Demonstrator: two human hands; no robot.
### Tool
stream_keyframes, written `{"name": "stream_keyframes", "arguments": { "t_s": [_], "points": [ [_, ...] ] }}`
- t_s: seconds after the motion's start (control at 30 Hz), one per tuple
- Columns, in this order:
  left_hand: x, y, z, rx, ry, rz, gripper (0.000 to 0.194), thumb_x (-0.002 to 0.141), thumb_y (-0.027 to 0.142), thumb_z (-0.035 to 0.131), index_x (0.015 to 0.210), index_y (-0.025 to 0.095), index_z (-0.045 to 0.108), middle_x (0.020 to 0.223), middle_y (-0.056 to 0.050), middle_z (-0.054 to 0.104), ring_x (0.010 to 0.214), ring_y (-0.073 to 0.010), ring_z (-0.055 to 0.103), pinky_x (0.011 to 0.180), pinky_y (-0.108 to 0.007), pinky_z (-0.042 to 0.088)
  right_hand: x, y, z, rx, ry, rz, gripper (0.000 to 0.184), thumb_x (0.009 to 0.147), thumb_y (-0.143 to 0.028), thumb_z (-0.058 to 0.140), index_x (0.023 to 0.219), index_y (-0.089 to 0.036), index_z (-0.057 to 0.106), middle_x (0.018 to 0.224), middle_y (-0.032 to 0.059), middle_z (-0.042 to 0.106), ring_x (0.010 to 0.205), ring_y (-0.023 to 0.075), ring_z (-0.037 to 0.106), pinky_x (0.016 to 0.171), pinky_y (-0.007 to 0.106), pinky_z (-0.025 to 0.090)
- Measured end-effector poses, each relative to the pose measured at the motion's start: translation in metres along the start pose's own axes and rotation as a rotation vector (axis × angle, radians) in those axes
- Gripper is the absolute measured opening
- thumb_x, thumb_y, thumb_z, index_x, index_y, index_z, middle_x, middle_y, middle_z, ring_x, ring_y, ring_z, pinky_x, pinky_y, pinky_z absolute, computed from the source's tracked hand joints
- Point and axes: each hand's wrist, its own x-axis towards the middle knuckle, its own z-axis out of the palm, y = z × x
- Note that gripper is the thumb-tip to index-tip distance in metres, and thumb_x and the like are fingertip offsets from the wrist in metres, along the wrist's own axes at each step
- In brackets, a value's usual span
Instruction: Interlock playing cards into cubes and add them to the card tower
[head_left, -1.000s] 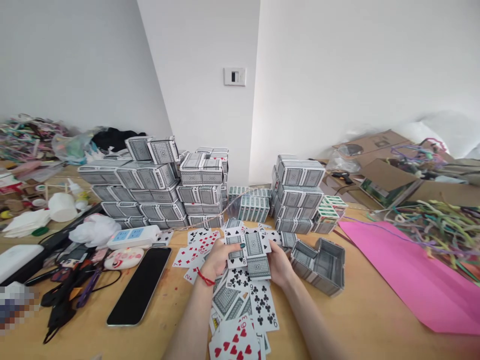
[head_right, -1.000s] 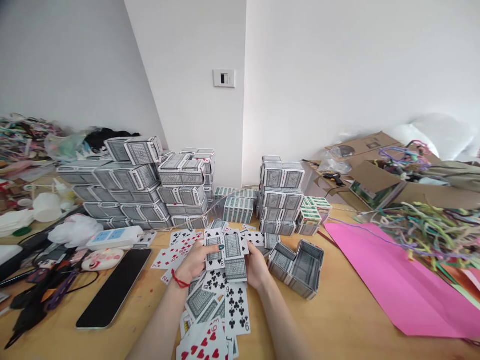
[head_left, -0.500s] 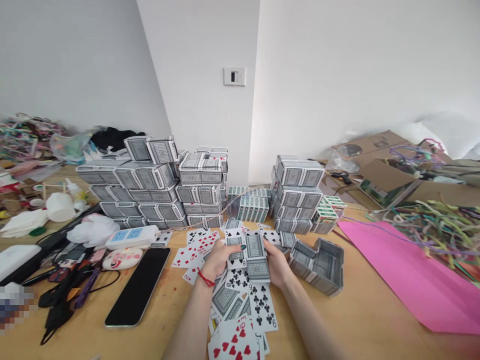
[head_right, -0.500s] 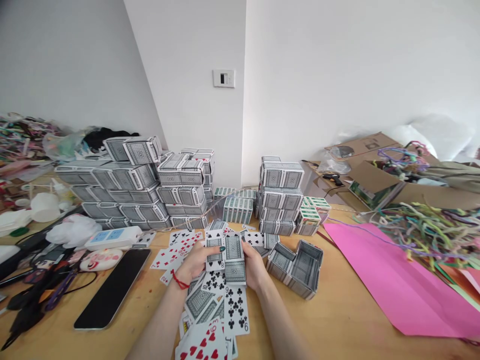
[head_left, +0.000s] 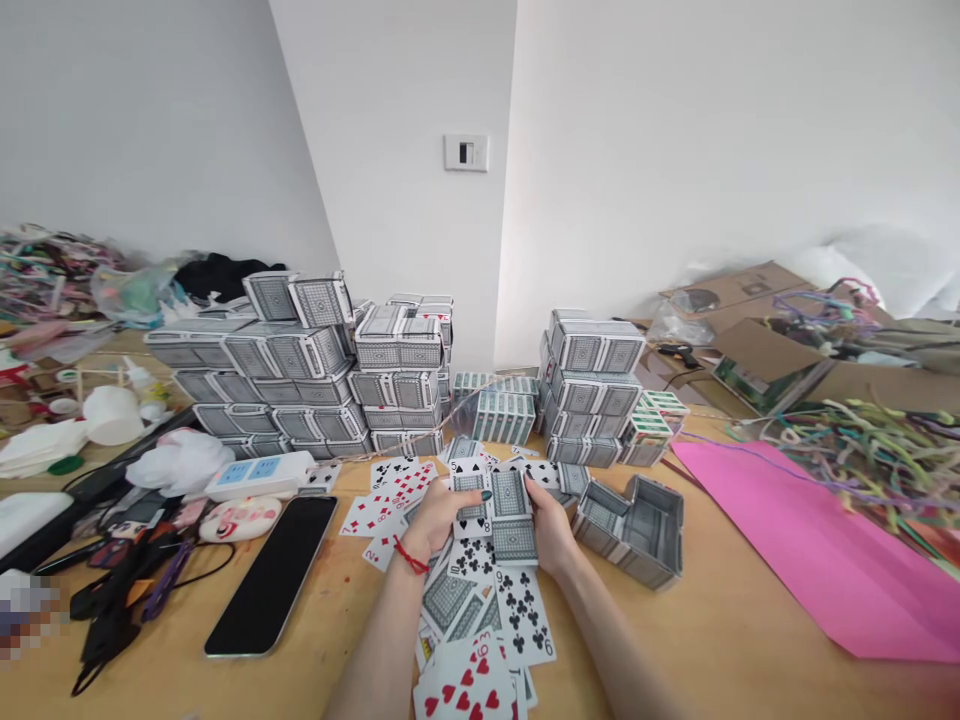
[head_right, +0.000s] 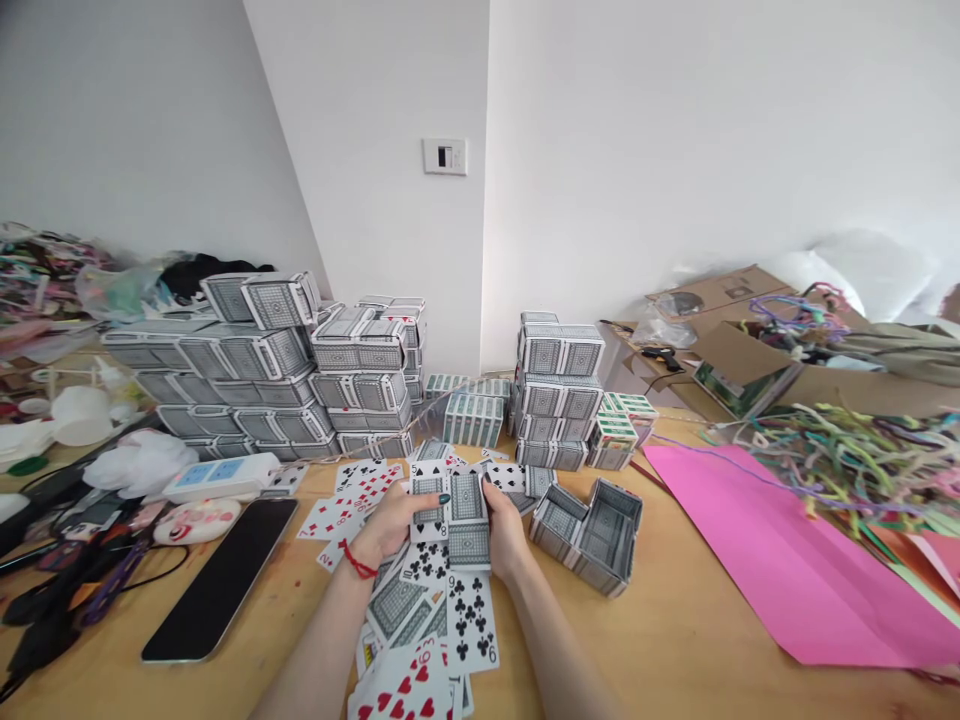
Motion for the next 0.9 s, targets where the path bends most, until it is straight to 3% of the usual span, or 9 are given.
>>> {"name": "stream_keyframes", "arguments": {
  "t_s": [0.2,0.5,0.7,0.8,0.9],
  "points": [
    [-0.007,0.006,0.003,-0.043,-0.04,-0.034,0.041,0.056,0.015,0.072,0.095,0.011,0.065,0.08,-0.011,0.071,0.072,-0.0236,0.066,0.066,-0.032,0.05,-0.004,-0.006,0.001,0.045,-0.064,0.114,0.022,0.073,-0.033,0.058,0.085,-0.016,0.064,0.079,0.0043,0.071,0.078,0.0227,0.065,0.068,0.033,0.049],
    [-0.006,0.003,0.004,-0.035,-0.013,-0.025,0.042,0.054,0.015,0.073,0.095,0.009,0.065,0.078,-0.011,0.071,0.072,-0.0243,0.066,0.066,-0.033,0.051,0.006,0.002,-0.007,-0.151,0.047,-0.139,0.017,0.067,-0.037,0.064,0.07,-0.02,0.063,0.07,0.0002,0.069,0.078,0.0221,0.063,0.064,0.029,0.046],
    [-0.005,0.004,0.002,-0.049,-0.002,-0.036,0.033,0.057,0.015,0.071,0.088,0.009,0.066,0.077,-0.012,0.071,0.07,-0.0241,0.066,0.065,-0.034,0.052,-0.002,-0.006,-0.004,-0.008,-0.132,0.058,0.022,0.073,-0.035,0.058,0.083,-0.017,0.064,0.075,0.0034,0.07,0.078,0.022,0.064,0.068,0.032,0.047],
    [-0.006,0.004,-0.001,-0.049,0.0,-0.043,0.027,0.058,0.016,0.07,0.084,0.009,0.067,0.079,-0.012,0.071,0.069,-0.0234,0.066,0.064,-0.033,0.052,-0.006,-0.007,-0.002,-0.005,-0.21,0.039,0.018,0.072,-0.031,0.06,0.083,-0.017,0.064,0.076,0.0029,0.07,0.078,0.0209,0.064,0.069,0.031,0.047],
    [-0.008,0.005,-0.001,-0.043,0.011,-0.051,0.027,0.058,0.016,0.07,0.084,0.01,0.067,0.08,-0.011,0.071,0.069,-0.0231,0.066,0.063,-0.032,0.052,-0.006,-0.004,-0.001,-0.034,-0.187,-0.005,0.018,0.07,-0.034,0.063,0.078,-0.018,0.063,0.073,0.0025,0.069,0.075,0.021,0.064,0.067,0.031,0.048]
  ]
}}
